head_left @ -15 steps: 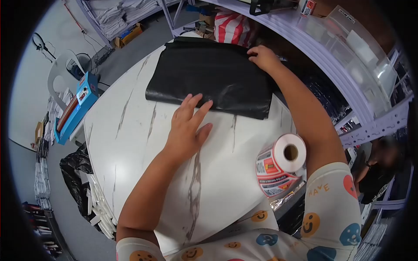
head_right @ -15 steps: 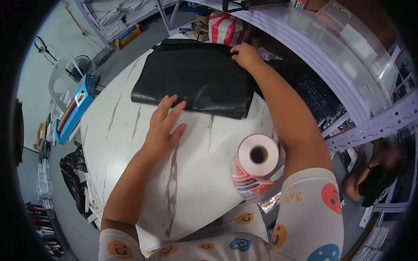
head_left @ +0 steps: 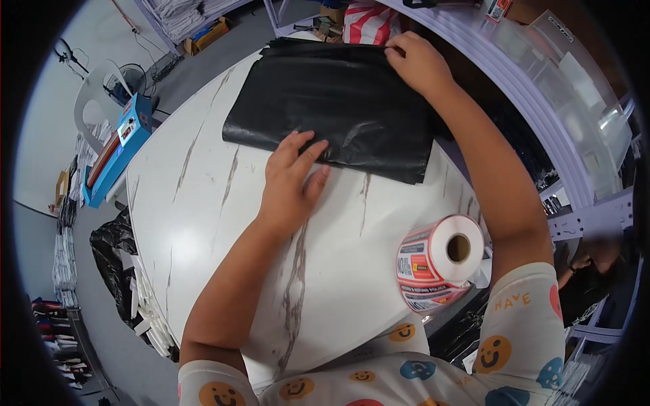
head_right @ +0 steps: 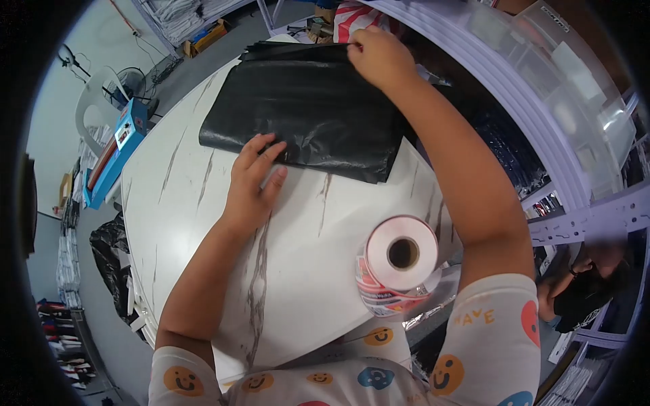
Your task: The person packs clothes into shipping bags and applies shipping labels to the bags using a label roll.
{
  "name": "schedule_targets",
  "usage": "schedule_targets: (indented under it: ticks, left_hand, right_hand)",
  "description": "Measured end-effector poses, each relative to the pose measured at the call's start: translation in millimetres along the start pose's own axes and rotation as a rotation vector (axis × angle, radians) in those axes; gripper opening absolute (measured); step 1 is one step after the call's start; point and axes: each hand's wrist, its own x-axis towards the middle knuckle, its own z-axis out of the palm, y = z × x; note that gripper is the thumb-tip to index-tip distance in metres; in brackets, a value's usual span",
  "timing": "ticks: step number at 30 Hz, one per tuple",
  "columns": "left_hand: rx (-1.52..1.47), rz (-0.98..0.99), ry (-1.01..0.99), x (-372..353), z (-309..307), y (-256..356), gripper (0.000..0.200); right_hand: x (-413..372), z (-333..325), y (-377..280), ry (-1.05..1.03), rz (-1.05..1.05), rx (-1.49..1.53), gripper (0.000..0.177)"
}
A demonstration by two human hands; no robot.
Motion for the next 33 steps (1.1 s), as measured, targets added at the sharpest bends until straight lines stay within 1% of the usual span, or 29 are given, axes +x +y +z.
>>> schedule_targets:
  ticks: [2,4,5,6,8,9,10,11,12,13,14,15,16,18,19,20,21,22,24,26,27,29,32,33]
  left_hand:
    - [-0.193,-0.065,0.065,-1.1,-1.3,0.7,0.037]
    - [-0.705,-0.318,0.182,2.1,-13.3,31.6,0.043]
    - [-0.960,-0.443,0.236,3.8,-22.7,48.6,0.046]
    - [-1.107,-0.502,0.236,4.1,-34.1,58.4,0.047]
    - [-1.401,-0.616,0.226,3.9,-56.5,75.9,0.049]
    - [-1.521,-0.533,0.304,-0.4,-64.6,85.1,0.042]
    - [-1.522,-0.583,0.310,-9.1,-69.3,84.9,0.039]
    - [-1.520,-0.634,0.317,-21.4,-73.8,76.0,0.036]
    - [-1.516,-0.685,0.325,-34.4,-80.4,67.4,0.033]
    - [-1.483,-0.724,0.331,-49.2,-89.8,62.2,0.023]
    - [-1.413,-0.743,0.379,-62.3,-96.1,58.8,0.021]
    - [-1.343,-0.761,0.429,-74.0,-101.8,55.6,0.020]
    - [-1.272,-0.781,0.479,-86.5,-109.2,53.8,0.019]
    - [-1.270,-0.781,0.501,-113.6,-124.8,50.7,0.024]
    - [-1.251,-0.791,0.500,-128.9,-128.9,45.3,0.026]
    - [-1.233,-0.800,0.498,-144.1,-132.9,39.3,0.028]
    - [-1.195,-0.844,0.487,-158.6,-137.3,33.2,0.032]
    - [-1.168,-0.867,0.484,-169.3,-140.0,27.7,0.032]
    - [-1.115,-0.915,0.477,-188.6,-145.0,19.8,0.033]
    - [-1.093,-0.925,0.471,-204.5,-151.9,16.0,0.031]
    - [-1.082,-0.928,0.468,-212.0,-156.7,14.4,0.030]
    - [-0.955,-0.985,0.423,-231.9,-178.3,7.1,0.031]
    - [-0.797,-1.087,0.393,-270.3,-230.5,-6.5,0.035]
    - [-0.725,-1.108,0.330,-292.3,-249.5,-24.5,0.037]
  right_hand:
    - [-8.4,-27.8,-41.3,-0.008,-0.091,0.082,0.016]
    - [-20.1,-54.9,-88.2,-0.009,-0.145,0.127,0.014]
    - [-26.9,-66.8,-108.0,0.003,-0.211,0.177,0.013]
    - [-36.5,-76.6,-129.8,-0.002,-0.226,0.201,0.014]
    - [-56.1,-96.7,-171.5,-0.149,-0.281,0.243,0.010]
    - [-68.1,-101.9,-190.6,-0.216,-0.314,0.228,0.007]
    - [-80.4,-106.4,-208.2,-0.249,-0.351,0.251,0.006]
    - [-92.1,-103.9,-219.5,-0.216,-0.431,0.324,0.008]
    - [-101.5,-105.8,-230.2,-0.235,-0.436,0.360,0.009]
    - [-110.9,-107.5,-241.2,-0.257,-0.439,0.400,0.010]
    - [-119.0,-108.9,-250.7,-0.281,-0.444,0.442,0.011]
    - [-124.6,-110.4,-257.3,-0.297,-0.392,0.496,0.014]
    - [-128.5,-108.3,-260.5,-0.262,-0.361,0.507,0.014]
    - [-127.8,-102.0,-259.0,-0.195,-0.301,0.526,0.014]
    - [-123.6,-102.9,-256.4,-0.245,-0.218,0.485,0.015]
    - [-121.2,-94.6,-248.7,-0.252,-0.139,0.488,0.017]
    - [-119.4,-88.9,-242.9,-0.234,-0.083,0.406,0.016]
    - [-117.6,-74.9,-232.7,-0.222,-0.069,0.275,0.020]
    - [-115.8,-56.4,-221.8,-0.333,0.058,0.105,0.032]
    - [-121.3,-32.6,-216.4,-0.341,0.089,-0.147,0.035]
    - [-122.4,-21.9,-213.8,-0.362,0.107,-0.194,0.035]
    - [-122.7,-5.6,-210.0,-0.405,0.141,-0.287,0.035]
    - [-122.9,3.2,-203.7,-0.553,0.230,-0.263,0.030]
    - [-121.3,-1.0,-207.7,-0.609,0.272,-0.255,0.030]
